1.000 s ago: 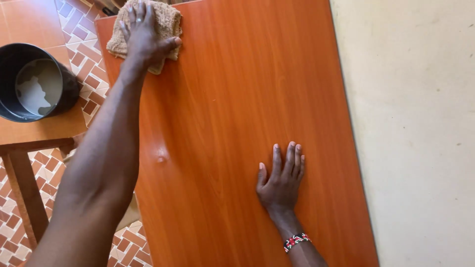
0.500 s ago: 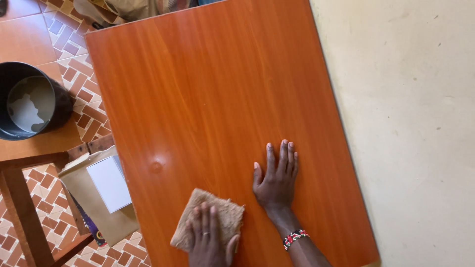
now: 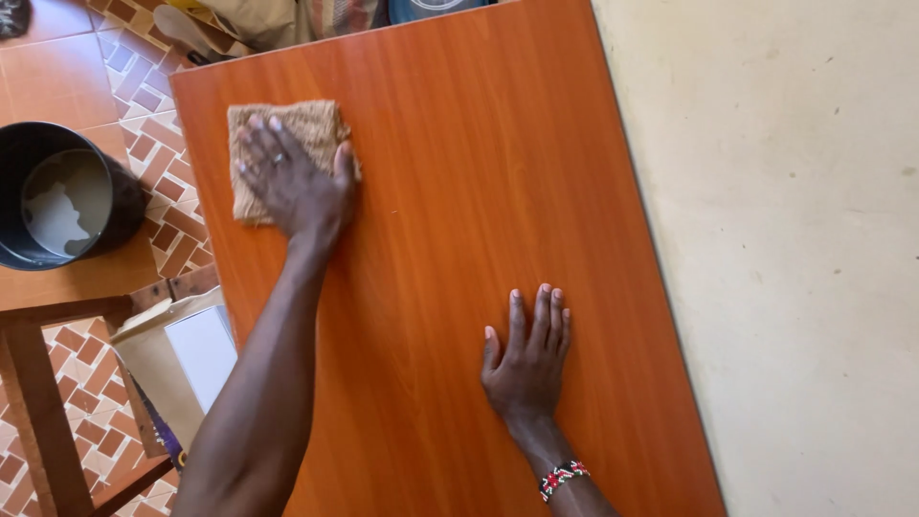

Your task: Wiping a brown wooden table surface with a small cloth.

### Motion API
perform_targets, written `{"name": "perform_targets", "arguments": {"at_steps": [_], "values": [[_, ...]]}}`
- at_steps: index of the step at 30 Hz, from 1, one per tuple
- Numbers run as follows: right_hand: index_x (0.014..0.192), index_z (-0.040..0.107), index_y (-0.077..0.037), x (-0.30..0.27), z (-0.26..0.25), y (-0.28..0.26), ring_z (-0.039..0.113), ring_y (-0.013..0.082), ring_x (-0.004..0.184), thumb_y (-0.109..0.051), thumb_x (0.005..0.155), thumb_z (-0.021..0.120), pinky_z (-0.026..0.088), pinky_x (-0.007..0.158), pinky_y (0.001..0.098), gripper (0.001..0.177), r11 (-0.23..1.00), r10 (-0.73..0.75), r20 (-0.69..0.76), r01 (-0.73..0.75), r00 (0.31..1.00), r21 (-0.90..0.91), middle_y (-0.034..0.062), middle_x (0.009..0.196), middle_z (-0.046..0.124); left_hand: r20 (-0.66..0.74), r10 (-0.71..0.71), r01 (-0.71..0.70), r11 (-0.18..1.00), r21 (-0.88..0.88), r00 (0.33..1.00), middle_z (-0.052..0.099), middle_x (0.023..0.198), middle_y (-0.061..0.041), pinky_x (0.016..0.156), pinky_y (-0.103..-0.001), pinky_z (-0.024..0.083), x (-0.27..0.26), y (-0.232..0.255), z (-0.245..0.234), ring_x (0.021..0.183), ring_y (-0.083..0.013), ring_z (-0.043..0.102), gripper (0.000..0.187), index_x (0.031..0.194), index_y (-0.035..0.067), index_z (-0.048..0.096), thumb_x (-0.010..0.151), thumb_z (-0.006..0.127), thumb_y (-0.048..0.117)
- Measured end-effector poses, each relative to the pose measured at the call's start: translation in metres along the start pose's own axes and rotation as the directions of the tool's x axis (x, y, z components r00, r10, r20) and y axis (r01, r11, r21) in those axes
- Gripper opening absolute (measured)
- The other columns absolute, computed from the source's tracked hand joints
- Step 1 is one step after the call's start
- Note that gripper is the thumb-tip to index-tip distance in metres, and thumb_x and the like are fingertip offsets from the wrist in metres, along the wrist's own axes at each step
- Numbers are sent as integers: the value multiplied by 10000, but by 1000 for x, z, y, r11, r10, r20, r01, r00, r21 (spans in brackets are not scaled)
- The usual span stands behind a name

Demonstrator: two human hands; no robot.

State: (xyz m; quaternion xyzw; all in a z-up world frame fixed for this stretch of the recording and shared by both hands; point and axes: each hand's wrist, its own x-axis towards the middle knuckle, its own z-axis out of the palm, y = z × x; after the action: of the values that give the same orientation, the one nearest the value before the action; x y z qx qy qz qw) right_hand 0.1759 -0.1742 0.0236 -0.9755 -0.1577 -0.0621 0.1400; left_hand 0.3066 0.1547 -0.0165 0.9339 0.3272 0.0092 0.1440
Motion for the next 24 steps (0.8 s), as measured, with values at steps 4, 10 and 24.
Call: {"name": "perform_targets", "arguments": {"at_steps": [4, 10, 24], "values": [[1483, 462, 19, 3, 1, 0, 240, 452, 1533, -330, 991, 581, 220, 1238, 614, 614, 1000, 3, -3, -3, 1000, -12, 323, 1596, 320, 9, -73, 73, 997, 28, 997, -65, 1753, -201, 1292, -578, -77, 54, 58, -1, 1616, -370, -108, 1030, 1667, -42, 33, 1037, 357, 707], [1485, 460, 30, 1, -5, -2, 241, 458, 1531, -324, 983, 590, 217, 1241, 618, 628, 1000, 15, 17, -15, 1000, 9, 327, 1596, 321, 67, -29, 28, 999, 21, 997, -59, 1742, -211, 1290, -603, -72, 53, 103, 4, 1606, -388, -94, 926, 1657, -25, 50, 1073, 329, 637], [1475, 474, 16, 1, -5, -2, 254, 458, 1526, -320, 972, 602, 220, 1239, 616, 618, 999, 12, -17, -12, 1000, 34, 322, 1588, 337, -47, 421, -424, 902, -79, 906, 250, 1696, -147, 1277, -526, 95, -255, 22, -17, 1590, -342, 153, 756, 1579, -3, 330, 1012, 528, 456]]}}
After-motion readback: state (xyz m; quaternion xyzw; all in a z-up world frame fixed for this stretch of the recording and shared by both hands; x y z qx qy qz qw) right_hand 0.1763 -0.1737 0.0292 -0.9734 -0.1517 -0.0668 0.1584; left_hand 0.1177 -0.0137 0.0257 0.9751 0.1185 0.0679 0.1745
